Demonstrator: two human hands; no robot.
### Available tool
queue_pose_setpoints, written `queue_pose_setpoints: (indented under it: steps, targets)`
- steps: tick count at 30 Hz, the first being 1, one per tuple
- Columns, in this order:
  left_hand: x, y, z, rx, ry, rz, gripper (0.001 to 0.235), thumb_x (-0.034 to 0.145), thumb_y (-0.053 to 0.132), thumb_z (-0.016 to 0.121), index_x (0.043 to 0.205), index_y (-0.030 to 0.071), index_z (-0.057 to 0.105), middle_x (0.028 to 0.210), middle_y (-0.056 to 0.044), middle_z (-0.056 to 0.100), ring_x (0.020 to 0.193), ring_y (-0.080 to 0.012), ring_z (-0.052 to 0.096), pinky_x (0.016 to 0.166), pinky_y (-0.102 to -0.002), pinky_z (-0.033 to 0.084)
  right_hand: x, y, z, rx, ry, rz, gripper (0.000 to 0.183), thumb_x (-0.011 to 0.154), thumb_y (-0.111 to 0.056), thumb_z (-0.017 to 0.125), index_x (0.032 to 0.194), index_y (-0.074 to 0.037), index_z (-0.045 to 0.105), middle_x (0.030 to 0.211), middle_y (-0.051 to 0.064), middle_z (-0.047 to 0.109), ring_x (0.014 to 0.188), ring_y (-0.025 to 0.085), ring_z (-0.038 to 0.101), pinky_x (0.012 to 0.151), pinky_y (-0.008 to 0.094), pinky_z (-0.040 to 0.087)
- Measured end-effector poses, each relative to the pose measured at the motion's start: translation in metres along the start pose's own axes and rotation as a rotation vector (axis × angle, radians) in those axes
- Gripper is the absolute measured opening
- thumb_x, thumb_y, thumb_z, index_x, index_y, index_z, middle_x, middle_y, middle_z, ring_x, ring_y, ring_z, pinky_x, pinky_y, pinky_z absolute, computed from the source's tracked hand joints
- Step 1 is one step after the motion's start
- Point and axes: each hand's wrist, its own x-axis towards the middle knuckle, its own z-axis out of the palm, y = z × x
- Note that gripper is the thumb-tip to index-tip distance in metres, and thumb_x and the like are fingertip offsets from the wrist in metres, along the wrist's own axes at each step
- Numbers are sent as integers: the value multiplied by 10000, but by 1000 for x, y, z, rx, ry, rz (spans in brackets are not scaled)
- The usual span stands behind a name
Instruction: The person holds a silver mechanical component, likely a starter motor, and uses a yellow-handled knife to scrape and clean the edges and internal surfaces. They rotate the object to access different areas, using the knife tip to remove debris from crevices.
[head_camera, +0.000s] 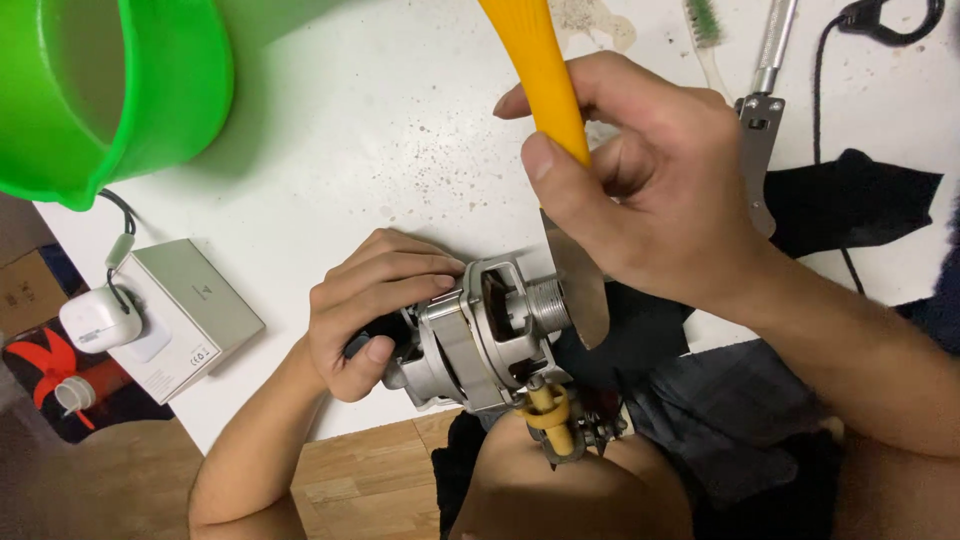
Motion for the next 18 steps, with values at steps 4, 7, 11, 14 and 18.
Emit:
queue_pose_setpoints:
  steps: [4, 7, 11, 14, 18]
  targets:
    - [2, 0, 1, 13, 14, 8, 534, 1104, 348, 293, 1166, -83, 602, 1151, -314, 665, 1006, -460, 688, 924, -522, 564, -7, 0, 3, 60, -24, -56, 235, 1069, -123, 565, 1189, 65, 640, 577, -15, 511, 383, 38, 389, 363, 190, 289]
    - [2, 1, 0, 18, 13, 10, 536, 1105, 347, 289, 1167, -85, 600, 1151, -316, 666, 1010, -462, 691, 927, -526, 566, -22, -1, 5, -41, 13, -151, 301, 1063, -129, 548, 1233, 97, 649, 695, 9, 590, 440, 65, 427, 426, 218, 366]
    - [0, 1, 0, 15, 2, 0, 552, 1108, 362, 286, 1182, -87, 598, 1165, -316, 664, 1028, -455, 685, 941, -524, 549, -53, -1, 11, -71, 123, -77, 410, 1050, -154, 551, 1328, 140, 618, 1042, 122, 745, 629, 101, 555, 668, 252, 482]
    - [-2, 0, 1, 16, 14, 14, 534, 1107, 345, 296, 1183, -90, 596, 1167, -318, 662, 1027, -460, 687, 938, -520, 552, -64, 0, 15, -126, 158, -43, 452, 1065, -194, 513, 1367, 127, 612, 586, -23, 388, 491, 83, 314, 549, 241, 323]
    - [-4, 0, 1, 20, 11, 5, 536, 1103, 352, 300, 1182, -83, 602, 1171, -306, 667, 1039, -458, 690, 951, -518, 550, -52, 4, 17, -182, 81, -187, 349, 1050, -146, 602, 1284, 108, 648, 679, 23, 529, 514, 125, 459, 548, 302, 423]
